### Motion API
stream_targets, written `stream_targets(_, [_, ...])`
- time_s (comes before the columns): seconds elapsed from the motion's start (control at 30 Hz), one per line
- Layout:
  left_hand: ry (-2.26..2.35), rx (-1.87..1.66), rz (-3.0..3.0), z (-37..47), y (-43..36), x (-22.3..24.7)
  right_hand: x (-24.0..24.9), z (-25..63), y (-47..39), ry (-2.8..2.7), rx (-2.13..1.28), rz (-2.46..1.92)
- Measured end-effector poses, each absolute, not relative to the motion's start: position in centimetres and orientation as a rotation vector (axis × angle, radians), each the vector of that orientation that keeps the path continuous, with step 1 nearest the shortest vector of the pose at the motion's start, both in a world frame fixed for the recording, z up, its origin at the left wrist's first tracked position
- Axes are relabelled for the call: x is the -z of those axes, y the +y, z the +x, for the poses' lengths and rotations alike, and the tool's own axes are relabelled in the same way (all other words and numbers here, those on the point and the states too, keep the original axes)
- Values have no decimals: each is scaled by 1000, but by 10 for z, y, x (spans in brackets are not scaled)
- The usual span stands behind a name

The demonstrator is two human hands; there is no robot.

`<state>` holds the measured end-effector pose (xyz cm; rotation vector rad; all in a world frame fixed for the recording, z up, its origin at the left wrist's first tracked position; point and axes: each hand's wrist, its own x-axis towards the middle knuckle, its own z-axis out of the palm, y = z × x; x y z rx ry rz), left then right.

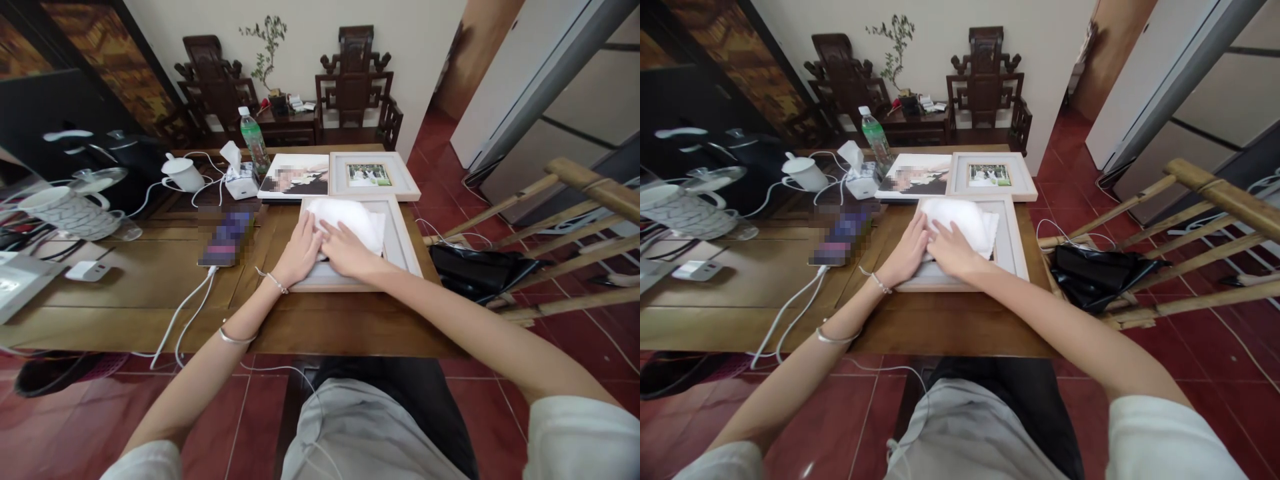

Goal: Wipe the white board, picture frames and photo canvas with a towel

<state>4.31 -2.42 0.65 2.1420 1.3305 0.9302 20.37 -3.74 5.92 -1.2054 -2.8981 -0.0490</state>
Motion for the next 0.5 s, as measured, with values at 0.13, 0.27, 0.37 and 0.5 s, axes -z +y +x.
stream_targets(0.13, [1361,-929,2245,45,-27,-7,-72,213,8,-2797,145,-1371])
stream_targets(0.27, [1302,-912,2353,45,-28,-12,-82,205,30,-2721,210,-1367])
stream_targets(0.37, [1220,-863,2419,44,-27,-15,-77,191,32,-2860,172,-1173])
stream_targets(0.5, [1194,-942,2424,40,-24,-14,-67,188,32,-2876,164,-1168])
